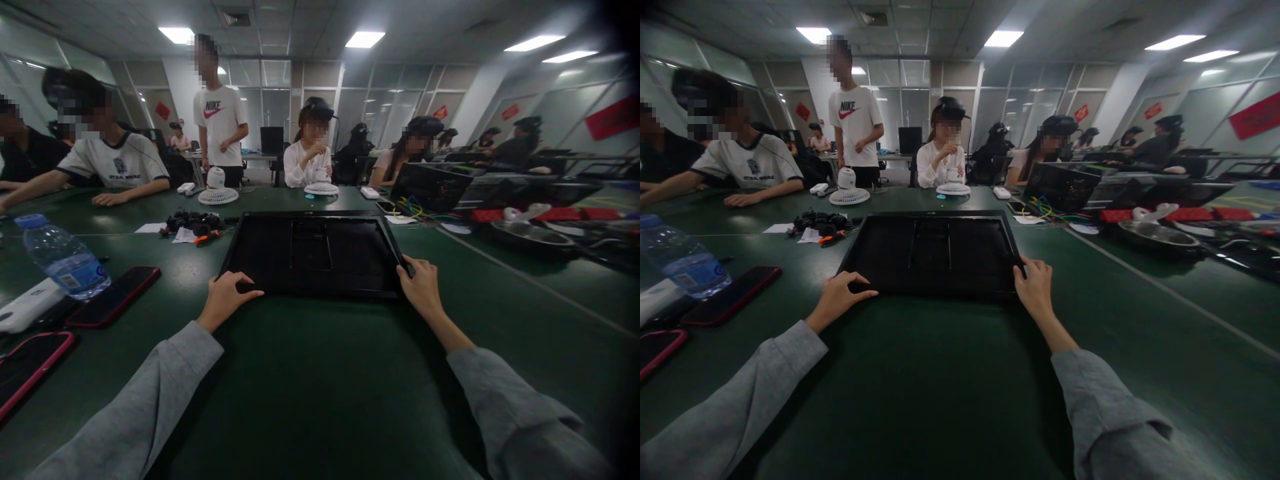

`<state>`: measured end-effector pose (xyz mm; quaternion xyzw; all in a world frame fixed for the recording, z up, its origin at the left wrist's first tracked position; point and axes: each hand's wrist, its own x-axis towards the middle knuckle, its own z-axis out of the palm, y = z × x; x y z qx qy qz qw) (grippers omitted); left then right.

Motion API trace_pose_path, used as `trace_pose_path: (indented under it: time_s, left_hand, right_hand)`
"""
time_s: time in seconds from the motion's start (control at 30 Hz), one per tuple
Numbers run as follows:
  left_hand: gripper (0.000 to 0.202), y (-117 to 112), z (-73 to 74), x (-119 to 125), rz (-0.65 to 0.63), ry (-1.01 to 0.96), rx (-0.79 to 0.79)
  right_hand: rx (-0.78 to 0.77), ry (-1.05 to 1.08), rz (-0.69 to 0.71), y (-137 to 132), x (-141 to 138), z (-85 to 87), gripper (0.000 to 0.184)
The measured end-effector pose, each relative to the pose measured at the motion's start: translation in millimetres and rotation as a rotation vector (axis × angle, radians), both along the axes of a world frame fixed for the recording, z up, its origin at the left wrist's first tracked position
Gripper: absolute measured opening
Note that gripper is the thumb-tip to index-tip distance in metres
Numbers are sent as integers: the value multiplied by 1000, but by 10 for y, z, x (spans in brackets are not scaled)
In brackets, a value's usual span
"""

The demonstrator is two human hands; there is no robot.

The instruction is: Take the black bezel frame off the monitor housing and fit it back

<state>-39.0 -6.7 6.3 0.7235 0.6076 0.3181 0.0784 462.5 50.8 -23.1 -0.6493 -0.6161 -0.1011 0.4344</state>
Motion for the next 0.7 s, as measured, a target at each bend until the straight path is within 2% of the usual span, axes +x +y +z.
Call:
trace_pose_path:
  time_s: [0.33, 0.4, 0.53, 0.6, 0.7]
  left_hand:
    - [34, 6, 26, 15, -63, -19, 22]
    - [33, 47, -4, -1, -17, -60, 89]
    - [38, 145, -94, -81, 180, -140, 246]
    - [41, 190, -133, -137, 251, -192, 236]
    - [41, 244, -169, -215, 302, -306, 114]
  right_hand:
    - [-57, 26, -4, 11, -4, 2, 40]
    - [-78, 28, -3, 5, -6, 5, 41]
    - [-147, 56, 1, -10, 14, 10, 46]
    - [-179, 73, 21, -15, 35, 15, 48]
    - [-196, 76, 35, -26, 55, 23, 47]
